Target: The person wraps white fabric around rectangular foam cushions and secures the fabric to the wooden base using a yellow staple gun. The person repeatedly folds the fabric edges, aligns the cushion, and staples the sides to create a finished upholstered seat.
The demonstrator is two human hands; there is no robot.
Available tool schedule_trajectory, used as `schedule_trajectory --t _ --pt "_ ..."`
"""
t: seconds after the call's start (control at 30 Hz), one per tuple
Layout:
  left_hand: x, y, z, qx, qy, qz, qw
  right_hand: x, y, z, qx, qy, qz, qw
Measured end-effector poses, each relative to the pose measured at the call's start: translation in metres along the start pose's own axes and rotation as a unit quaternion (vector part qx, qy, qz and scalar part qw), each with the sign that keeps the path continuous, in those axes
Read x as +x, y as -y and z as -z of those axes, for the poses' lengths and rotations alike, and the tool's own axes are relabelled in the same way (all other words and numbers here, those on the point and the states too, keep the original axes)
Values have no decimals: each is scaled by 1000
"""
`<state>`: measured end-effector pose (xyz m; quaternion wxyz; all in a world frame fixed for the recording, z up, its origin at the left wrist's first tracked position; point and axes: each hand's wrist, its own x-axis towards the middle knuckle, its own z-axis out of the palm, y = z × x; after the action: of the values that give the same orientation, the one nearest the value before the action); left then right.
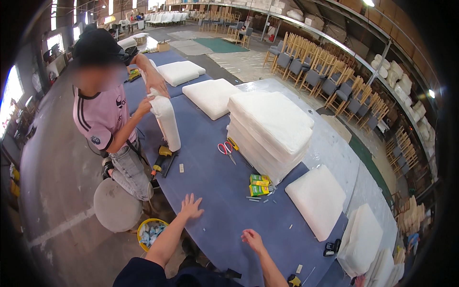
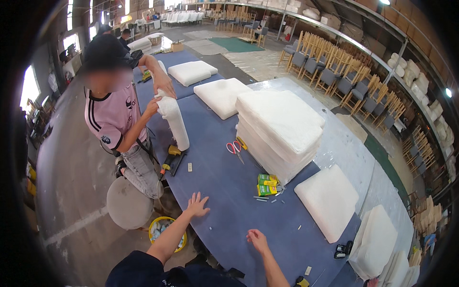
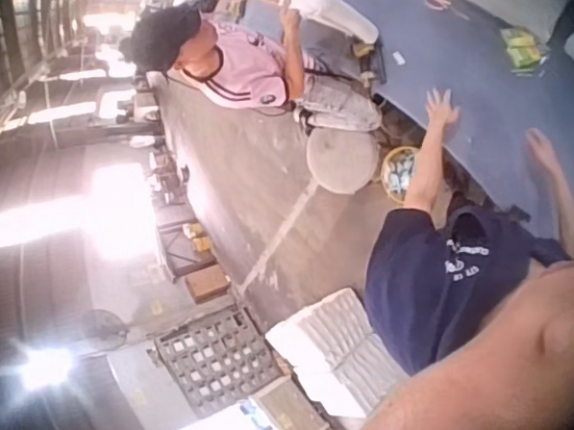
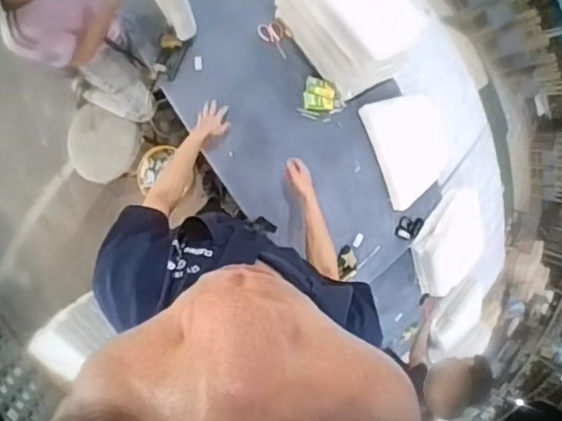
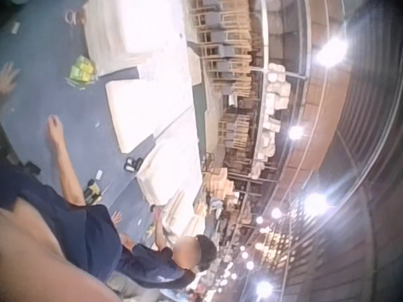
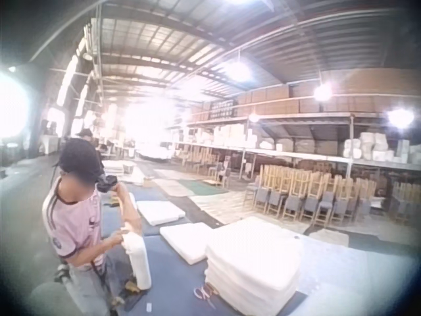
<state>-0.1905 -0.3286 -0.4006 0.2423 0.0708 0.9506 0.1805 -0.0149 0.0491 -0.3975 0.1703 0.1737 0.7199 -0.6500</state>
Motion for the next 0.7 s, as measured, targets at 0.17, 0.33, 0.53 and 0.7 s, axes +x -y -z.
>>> schedule_trajectory --t 0.17,0.33,0.53,0.7 --pt "39 11 35 16 -27 8 999 26 68 -15 26 -50 10 998" --pt "67 45 22 -58 -178 27 982 77 140 7 54 -105 47 992" --pt "67 34 15 -8 -272 29 962 165 246 88 122 -342 128 923" --pt "68 27 27 -6 -253 36 967 237 314 160 188 -389 167 886"
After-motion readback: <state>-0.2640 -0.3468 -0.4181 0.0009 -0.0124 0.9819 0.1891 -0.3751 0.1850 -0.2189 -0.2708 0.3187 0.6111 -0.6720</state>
